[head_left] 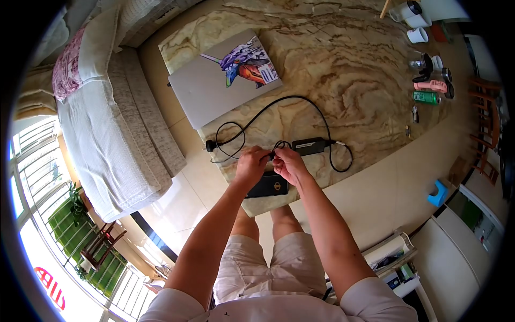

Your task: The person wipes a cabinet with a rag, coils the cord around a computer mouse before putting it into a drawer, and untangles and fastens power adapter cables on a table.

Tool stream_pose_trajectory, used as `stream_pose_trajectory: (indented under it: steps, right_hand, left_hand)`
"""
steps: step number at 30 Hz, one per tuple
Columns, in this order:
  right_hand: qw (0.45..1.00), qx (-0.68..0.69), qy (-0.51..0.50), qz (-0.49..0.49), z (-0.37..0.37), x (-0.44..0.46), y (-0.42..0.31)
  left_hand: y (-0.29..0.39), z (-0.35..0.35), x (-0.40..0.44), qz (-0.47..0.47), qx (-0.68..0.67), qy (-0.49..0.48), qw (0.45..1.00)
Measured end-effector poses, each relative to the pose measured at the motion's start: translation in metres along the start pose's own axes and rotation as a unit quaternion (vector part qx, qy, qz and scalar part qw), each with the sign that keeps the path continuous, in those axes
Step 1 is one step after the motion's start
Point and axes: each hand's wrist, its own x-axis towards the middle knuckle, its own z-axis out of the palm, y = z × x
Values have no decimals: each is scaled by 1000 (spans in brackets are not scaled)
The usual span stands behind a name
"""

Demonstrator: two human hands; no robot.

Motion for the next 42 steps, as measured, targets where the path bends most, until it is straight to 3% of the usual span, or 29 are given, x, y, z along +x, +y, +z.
stream_pose_trajectory:
  steps: [5, 7, 10, 15, 21, 24, 27, 32, 42]
  right_hand:
    - [999, -44, -20, 15, 0, -2, -6]
    - [997, -72, -20, 20, -3, -1, -9]
    - [995, -85, -41, -45, -5, 1, -9]
    - [998, -6, -33, -46, -1, -3, -19]
    - [998, 50, -35, 10, -5, -8, -17]
    - [998, 31, -57, 23, -10, -9, -10]
    - [997, 18, -67, 17, -15, -7, -6]
    - [997, 7, -60, -50, -17, -7, -11]
    - [995, 63, -59, -45, -13, -8, -4]
  left_hand:
    - [2, 9, -2, -45, -36, -2, 998]
    - [3, 8, -2, -23, -37, -6, 999]
    - [9, -9, -1, -22, -31, -27, 999]
    - [6, -20, 6, -15, 23, -69, 997]
    - [3, -8, 10, -40, -15, -21, 999]
    - [4, -4, 12, 16, 29, -55, 998]
    - [13, 1, 10, 43, 52, -71, 995]
    - [24, -14, 8, 12, 65, -39, 997]
    - [8, -9, 10, -5, -7, -35, 999]
